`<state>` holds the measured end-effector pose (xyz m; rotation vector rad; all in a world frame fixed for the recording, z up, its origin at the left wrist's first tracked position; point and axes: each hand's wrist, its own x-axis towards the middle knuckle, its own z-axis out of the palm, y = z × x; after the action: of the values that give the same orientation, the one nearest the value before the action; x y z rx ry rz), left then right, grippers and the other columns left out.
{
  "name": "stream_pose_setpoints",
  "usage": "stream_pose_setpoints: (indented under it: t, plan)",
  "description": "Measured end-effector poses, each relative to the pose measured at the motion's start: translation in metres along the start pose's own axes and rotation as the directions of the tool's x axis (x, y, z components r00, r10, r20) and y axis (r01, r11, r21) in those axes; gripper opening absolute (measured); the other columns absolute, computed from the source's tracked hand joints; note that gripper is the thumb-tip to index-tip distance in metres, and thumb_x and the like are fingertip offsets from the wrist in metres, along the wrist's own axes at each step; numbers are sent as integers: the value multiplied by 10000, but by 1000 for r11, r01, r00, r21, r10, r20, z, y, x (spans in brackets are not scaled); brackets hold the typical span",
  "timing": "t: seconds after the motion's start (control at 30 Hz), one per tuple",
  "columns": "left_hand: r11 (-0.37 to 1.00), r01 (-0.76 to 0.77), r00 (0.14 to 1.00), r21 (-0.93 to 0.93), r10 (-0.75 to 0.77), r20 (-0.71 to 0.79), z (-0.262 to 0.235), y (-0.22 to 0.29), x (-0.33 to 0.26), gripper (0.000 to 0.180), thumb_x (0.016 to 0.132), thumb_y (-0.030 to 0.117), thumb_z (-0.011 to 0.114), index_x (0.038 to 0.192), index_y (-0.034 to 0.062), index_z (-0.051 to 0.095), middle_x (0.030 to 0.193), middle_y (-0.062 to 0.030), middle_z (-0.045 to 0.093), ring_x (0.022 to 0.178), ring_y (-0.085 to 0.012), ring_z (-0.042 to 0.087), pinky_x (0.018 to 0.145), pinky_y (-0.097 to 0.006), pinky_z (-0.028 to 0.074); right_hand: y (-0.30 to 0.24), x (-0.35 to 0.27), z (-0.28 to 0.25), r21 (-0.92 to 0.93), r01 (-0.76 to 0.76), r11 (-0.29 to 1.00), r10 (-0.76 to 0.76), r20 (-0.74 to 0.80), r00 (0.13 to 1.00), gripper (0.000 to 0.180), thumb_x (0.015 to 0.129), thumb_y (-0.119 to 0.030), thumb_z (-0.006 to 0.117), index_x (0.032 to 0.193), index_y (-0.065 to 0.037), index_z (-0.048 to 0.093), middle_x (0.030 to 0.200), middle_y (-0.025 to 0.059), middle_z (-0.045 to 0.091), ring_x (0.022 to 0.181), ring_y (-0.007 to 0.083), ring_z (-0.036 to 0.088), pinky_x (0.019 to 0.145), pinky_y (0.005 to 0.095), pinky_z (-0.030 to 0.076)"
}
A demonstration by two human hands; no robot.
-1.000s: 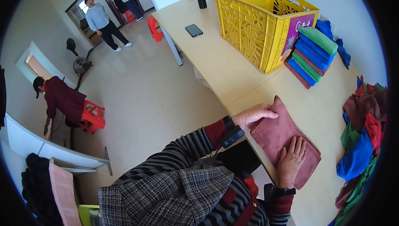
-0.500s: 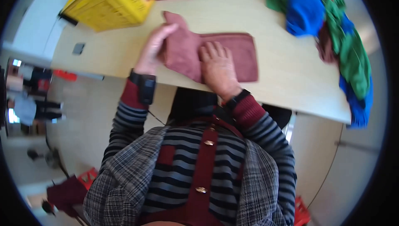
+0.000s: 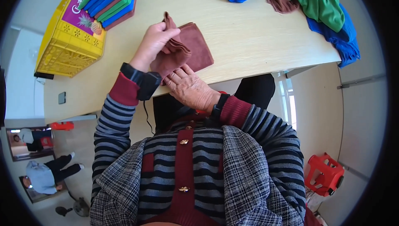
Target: The person folds a green cloth by hand, places it on a stack, and then picks up a brown cloth. They spread the brown cloth flat on the table and fold it into a smaller square.
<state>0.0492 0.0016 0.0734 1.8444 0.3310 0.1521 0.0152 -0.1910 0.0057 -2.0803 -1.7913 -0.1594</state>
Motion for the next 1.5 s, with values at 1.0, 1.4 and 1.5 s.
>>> stream_pose_setpoints:
  t: [1.0,1.4,1.5]
  plan:
    - [518,-371,891,771,432,139,-6,-75,-68,523,1074,306,495,1522,39,459,1616,-171,382,1521,-354,308,1245,-447,245,16,-12,-4,-78,146,986,-152,-81,985,513,936,-268,631,1372,-4,571,1270,138,610,1199,294,577,1062,460,440]
    - [369,-259,923,893,367,116,4,-75,-80,669,1032,397,542,1576,53,360,1649,-180,312,1529,-360,281,1217,-600,232,52,51,3,23,-406,913,402,-210,891,584,1019,-386,549,1470,-16,501,1522,194,490,1463,350,397,1212,503,297]
    - [433,-224,938,873,340,72,3,-79,-80,687,1032,419,538,1583,56,345,1652,-181,308,1531,-365,276,1215,-604,231,68,50,9,-87,-451,889,429,-191,883,601,1032,-422,519,1493,-37,492,1567,178,457,1498,344,355,1233,511,256]
